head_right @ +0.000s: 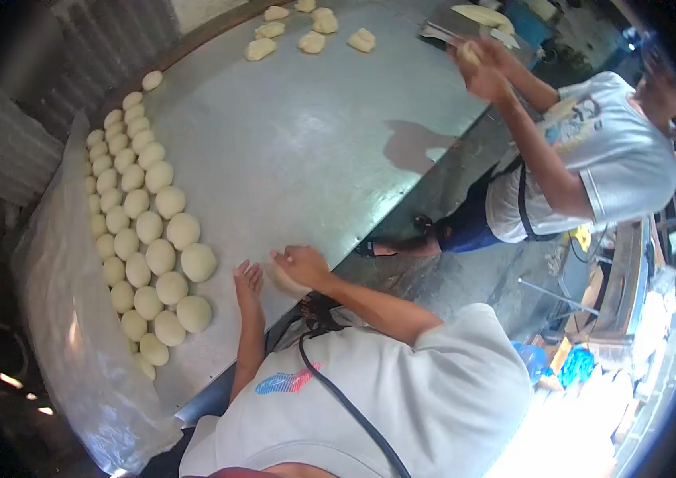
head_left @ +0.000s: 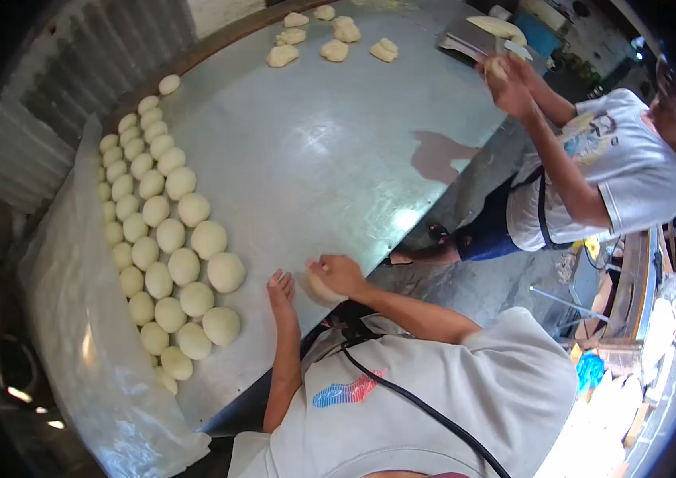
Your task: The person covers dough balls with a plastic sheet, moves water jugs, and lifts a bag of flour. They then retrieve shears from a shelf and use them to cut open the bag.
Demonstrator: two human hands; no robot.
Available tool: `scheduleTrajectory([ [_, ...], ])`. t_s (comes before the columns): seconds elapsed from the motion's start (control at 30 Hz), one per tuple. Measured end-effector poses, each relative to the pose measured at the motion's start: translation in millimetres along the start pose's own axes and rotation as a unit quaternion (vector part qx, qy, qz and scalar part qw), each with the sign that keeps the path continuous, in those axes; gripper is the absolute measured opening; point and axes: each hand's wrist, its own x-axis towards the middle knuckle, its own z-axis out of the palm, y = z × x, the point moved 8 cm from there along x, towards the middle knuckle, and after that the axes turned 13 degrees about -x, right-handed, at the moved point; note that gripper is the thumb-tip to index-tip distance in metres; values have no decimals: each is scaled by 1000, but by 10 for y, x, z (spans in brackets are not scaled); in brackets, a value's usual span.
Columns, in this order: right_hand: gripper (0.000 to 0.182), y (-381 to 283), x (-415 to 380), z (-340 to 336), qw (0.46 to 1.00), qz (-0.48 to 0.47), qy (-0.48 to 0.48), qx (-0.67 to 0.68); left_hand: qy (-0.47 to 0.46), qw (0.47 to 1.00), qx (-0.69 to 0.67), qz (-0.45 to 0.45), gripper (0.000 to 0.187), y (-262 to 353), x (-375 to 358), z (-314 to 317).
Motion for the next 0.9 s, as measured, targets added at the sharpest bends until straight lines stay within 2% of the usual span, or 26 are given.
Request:
scheduleTrajectory([
  [0.03, 54, -72, -17, -1, 1000, 11, 3, -1, -18, 988, 113, 102, 51, 49, -102, 125],
  [0.07, 57, -185, 15, 117, 991, 16, -69, 114, -33, 954, 216, 207, 43, 112, -200, 266],
  [0.1, 61, -277, 4, 181, 964, 23, -138, 228, -36, 955, 213, 203, 43, 79, -184, 301],
  [0.13, 61, -263, -22, 145, 963, 34, -138, 229, -22, 972, 171, 160, 36, 40, -148, 242],
  [0.17, 59, -294, 17, 155, 943, 39, -191, 269, -7, 984, 126, 124, 32, 20, -79, 224],
  [0.2, 58, -334, 48, 148, 921, 38, -245, 301, 2, 996, -53, 78, 30, 0, -55, 261],
  [0.23, 58, -357, 1, 113, 921, 36, -250, 297, 8, 995, -57, 79, 30, 21, -30, 239],
  [0.27, 55, -425, -13, -130, 948, -37, -122, 291, 33, 993, -73, 87, 28, 77, -8, 137],
  [0.3, 54, -486, -47, -384, 954, -110, 15, 279, 52, 990, -89, 96, 27, 133, 25, 93],
  [0.33, 54, -453, -73, -333, 954, -110, 22, 280, 46, 990, -88, 97, 27, 224, -20, 196],
  [0.4, 49, -237, -157, -100, 920, 1, -18, 391, 78, 985, -134, 78, 22, 303, -185, 331],
  [0.43, 49, -233, -212, -84, 920, 5, -12, 392, 73, 986, -132, 74, 22, 282, -232, 370],
  [0.5, 37, -177, -311, 104, 821, 132, -81, 549, -6, 984, -41, 174, 45, 416, -335, 534],
  [0.53, 37, -174, -288, 54, 821, 133, -78, 549, -8, 984, -41, 173, 45, 405, -336, 565],
  [0.6, 22, -195, -202, -104, 858, 107, -57, 500, -135, 950, -84, 269, 81, 565, -441, 747],
  [0.63, 22, -234, -208, -211, 855, 110, -53, 503, -139, 951, -81, 265, 81, 603, -470, 764],
  [0.7, 21, -402, -238, -620, 947, 6, 0, 322, -262, 933, 17, 245, 95, 680, -638, 1024],
  [0.73, 21, -408, -268, -677, 947, 8, 2, 322, -263, 933, 18, 244, 95, 750, -692, 1036],
  [0.8, 21, -687, -390, -961, 952, -182, 77, 236, -301, 950, 53, 67, 106, 594, -721, 1079],
  [0.83, 21, -711, -427, -1026, 951, -181, 78, 237, -301, 950, 55, 66, 106, 623, -719, 1029],
  [0.9, 27, -966, -640, -1212, 925, -313, 97, 193, -396, 910, 122, 14, 97, 561, -821, 1059],
])
